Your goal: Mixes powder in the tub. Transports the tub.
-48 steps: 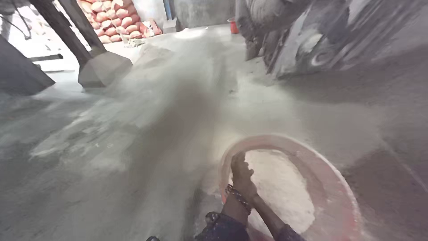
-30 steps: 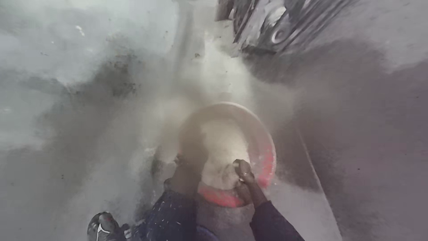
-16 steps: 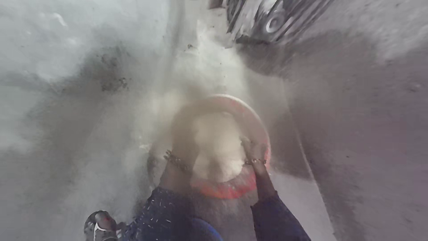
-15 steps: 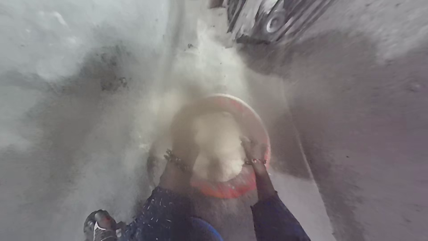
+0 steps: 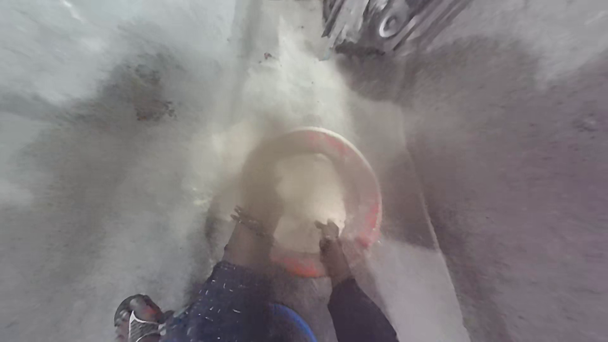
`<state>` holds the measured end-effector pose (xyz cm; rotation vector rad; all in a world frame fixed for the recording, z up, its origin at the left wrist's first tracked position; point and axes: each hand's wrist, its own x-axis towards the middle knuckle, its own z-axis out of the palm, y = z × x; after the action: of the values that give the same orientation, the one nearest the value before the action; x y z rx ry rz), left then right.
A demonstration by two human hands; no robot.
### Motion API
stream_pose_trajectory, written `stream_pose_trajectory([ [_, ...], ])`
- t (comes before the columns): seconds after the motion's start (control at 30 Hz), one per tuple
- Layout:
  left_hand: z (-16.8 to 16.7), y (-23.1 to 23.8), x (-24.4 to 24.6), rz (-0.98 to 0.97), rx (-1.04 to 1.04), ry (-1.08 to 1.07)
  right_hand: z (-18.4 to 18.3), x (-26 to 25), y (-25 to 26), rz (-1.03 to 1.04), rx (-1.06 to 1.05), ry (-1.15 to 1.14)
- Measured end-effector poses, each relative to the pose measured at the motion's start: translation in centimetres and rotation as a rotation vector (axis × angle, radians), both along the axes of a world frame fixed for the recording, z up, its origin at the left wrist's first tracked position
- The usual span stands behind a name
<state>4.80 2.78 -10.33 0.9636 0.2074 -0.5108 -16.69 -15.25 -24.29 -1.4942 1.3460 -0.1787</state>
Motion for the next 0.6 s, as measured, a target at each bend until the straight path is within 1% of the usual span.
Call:
stream_pose_trajectory([
  [0.07,-0.9,0.0,0.3,-0.001,-0.008,-0.004,-0.1,2.6,0.2,-0.113,0.165,0.018],
  [0.13,-1.0,0.2,0.4,-0.001,-0.006,-0.008,0.0,4.1,0.4,-0.110,0.222,0.059],
  [0.2,-1.0,0.7,0.6,-0.010,0.003,-0.029,0.7,4.5,0.8,-0.090,0.259,-0.011],
  [0.27,-0.8,0.9,0.5,-0.018,0.030,-0.033,1.5,5.0,1.1,-0.176,0.325,-0.133],
  [0.4,2.1,0.2,-0.6,0.021,0.100,0.040,3.7,5.7,1.1,-0.373,0.518,-0.483],
  [0.43,3.6,-0.2,-1.2,0.038,0.127,0.068,3.9,5.7,0.9,-0.410,0.584,-0.572],
  [0.47,5.8,-0.7,-2.0,0.058,0.158,0.103,4.1,5.7,0.7,-0.427,0.635,-0.647],
  [0.5,7.6,-1.0,-2.8,0.067,0.181,0.134,4.2,5.8,0.6,-0.430,0.665,-0.699],
  [0.53,8.8,-1.2,-3.3,0.059,0.183,0.148,4.4,5.9,0.5,-0.433,0.681,-0.732],
  [0.57,8.4,-0.9,-3.5,0.042,0.159,0.115,4.5,6.0,0.5,-0.430,0.688,-0.747],
  [0.6,6.7,-0.2,-3.2,0.010,0.114,0.038,4.7,6.1,0.5,-0.431,0.699,-0.756],
])
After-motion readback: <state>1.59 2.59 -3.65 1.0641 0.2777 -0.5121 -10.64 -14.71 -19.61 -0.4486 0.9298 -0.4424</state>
